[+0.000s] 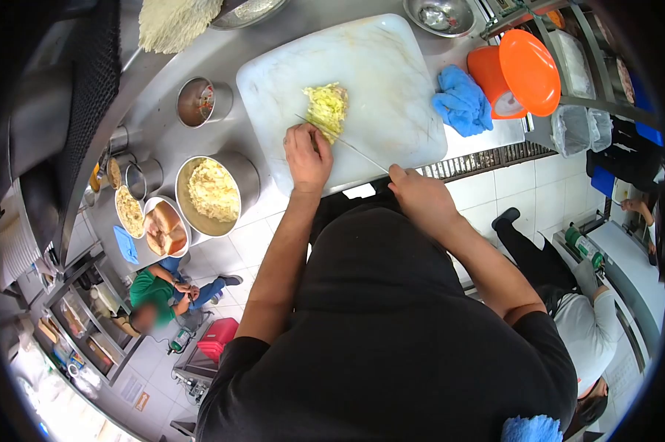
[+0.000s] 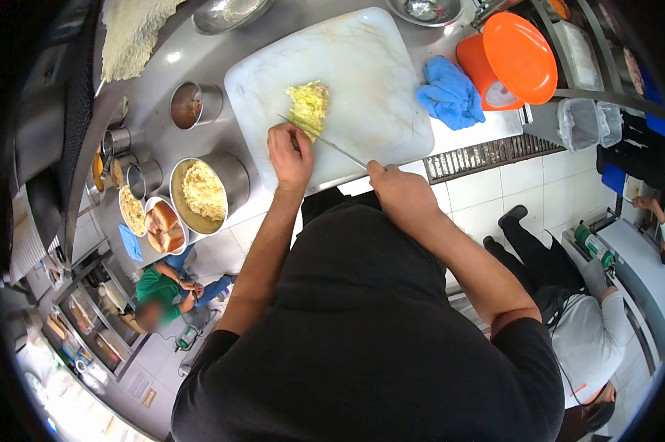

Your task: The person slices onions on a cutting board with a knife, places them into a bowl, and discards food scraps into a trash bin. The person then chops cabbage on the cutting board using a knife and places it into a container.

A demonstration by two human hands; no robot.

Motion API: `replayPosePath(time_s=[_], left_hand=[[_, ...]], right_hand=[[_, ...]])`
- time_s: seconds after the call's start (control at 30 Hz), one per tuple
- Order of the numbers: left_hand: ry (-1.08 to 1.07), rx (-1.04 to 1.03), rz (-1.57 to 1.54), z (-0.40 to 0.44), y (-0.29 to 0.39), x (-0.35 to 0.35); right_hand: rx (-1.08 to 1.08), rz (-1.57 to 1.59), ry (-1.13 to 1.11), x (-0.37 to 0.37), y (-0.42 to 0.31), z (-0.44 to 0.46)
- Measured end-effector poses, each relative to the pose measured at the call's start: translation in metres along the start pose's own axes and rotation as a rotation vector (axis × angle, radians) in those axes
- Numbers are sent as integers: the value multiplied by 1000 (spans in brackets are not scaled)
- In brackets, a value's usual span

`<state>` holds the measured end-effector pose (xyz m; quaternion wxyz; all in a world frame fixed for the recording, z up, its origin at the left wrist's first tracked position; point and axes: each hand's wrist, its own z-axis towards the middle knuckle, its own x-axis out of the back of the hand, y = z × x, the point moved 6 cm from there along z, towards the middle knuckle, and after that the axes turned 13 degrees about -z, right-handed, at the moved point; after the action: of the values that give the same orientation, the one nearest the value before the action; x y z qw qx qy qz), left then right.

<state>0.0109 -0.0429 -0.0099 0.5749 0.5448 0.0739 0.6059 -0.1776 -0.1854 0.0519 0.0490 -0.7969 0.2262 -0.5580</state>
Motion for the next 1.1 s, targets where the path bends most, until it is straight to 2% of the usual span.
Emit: replayPosePath(time_s=[0.17, 0.27, 0.47, 0.67, 0.87, 0.97, 1.07, 1.1], left_hand=[[-11, -17, 8, 0, 3, 0], [-54, 53, -5, -2, 2, 4], [-169, 133, -29, -3, 6, 15], [-185, 133, 7, 1, 8, 20], [-198, 165, -4, 5, 9, 22], [-205, 171, -16, 7, 10, 22], [-191, 104, 24, 8, 11, 23], [-194, 156, 18, 9, 9, 24]], right_hand=[[25, 68, 27, -25, 2, 35], [39, 28, 4, -14, 1, 43], [26, 13, -26, 20, 2, 16], [53, 22, 53, 27, 1, -7], [13, 18, -26, 14, 5, -3], [56, 18, 59, -1, 4, 8], [44, 67, 22, -19, 6, 33], [44, 55, 16, -17, 6, 39]])
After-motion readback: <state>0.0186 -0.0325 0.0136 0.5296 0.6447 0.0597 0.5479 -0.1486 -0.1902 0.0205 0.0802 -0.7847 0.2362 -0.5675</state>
